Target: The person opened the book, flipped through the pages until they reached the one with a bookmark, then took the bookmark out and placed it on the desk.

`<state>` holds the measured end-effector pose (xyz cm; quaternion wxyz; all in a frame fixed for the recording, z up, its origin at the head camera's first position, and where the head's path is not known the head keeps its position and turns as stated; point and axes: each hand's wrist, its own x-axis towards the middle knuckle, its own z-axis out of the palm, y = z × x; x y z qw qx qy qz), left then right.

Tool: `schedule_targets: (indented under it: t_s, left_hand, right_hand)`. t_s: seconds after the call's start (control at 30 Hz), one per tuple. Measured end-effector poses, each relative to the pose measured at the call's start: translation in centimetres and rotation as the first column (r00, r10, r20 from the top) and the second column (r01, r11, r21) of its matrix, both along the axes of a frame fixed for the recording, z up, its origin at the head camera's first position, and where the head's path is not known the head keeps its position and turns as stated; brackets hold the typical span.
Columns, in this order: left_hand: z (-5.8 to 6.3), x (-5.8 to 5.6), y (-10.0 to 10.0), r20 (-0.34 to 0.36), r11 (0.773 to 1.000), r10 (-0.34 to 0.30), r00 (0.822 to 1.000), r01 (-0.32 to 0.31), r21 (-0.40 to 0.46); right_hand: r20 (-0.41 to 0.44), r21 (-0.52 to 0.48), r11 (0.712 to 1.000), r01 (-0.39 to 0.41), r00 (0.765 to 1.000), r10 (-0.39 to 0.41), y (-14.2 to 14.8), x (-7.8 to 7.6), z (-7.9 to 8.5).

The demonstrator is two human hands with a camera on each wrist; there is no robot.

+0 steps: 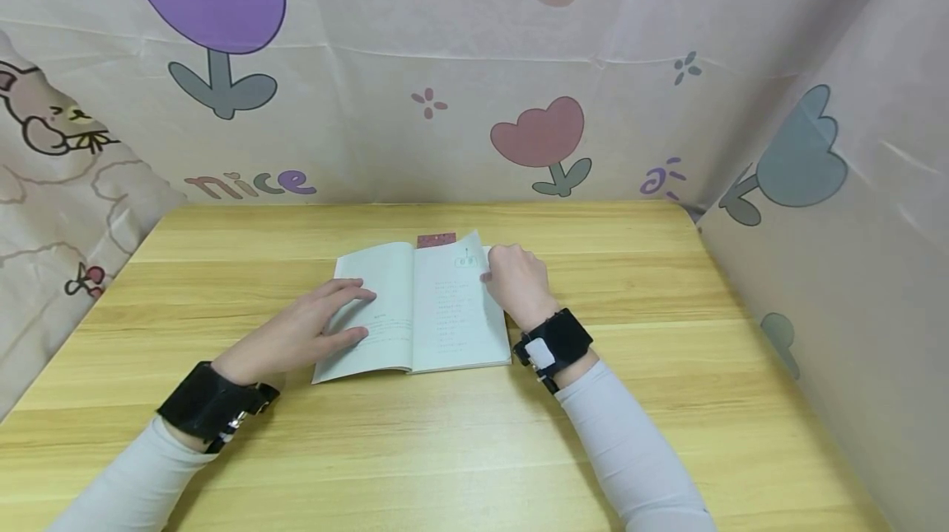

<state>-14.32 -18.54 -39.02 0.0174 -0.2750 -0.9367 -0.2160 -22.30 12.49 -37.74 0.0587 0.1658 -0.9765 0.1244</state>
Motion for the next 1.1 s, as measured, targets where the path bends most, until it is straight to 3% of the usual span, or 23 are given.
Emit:
schedule_targets:
  t_s: [0.23, 0.57, 0.87, 1.1]
  left_hand:
    - [0.1, 0.0, 0.1, 0.008, 1.0, 0.004, 1.0, -0.004, 0.003]
    - [0.2, 0.1, 0.1, 0.011, 1.0, 0.007, 1.0, -0.007, -0.001]
    - [0.3, 0.1, 0.1, 0.003, 1.0, 0.005, 1.0, -0.005, 0.005]
    - [0.6, 0.1, 0.2, 0.013, 1.0, 0.014, 1.0, -0.015, 0.017]
  right_hand:
    - [-0.053, -0.006, 1.0, 0.016, 0.998, -0.017, -0.1, 0.0, 0.0]
    - [-0.012, 0.055, 0.998, 0.022, 1.0, -0.021, 0.1, -0.1, -0.1]
    - [0.092, -0.132, 0.99, -0.058, 0.993, 0.071, 0.5, -0.1, 1.2]
    - [0.005, -0.242, 0.958, -0.156, 0.987, 0.162, 0.0, 0.1, 2.4]
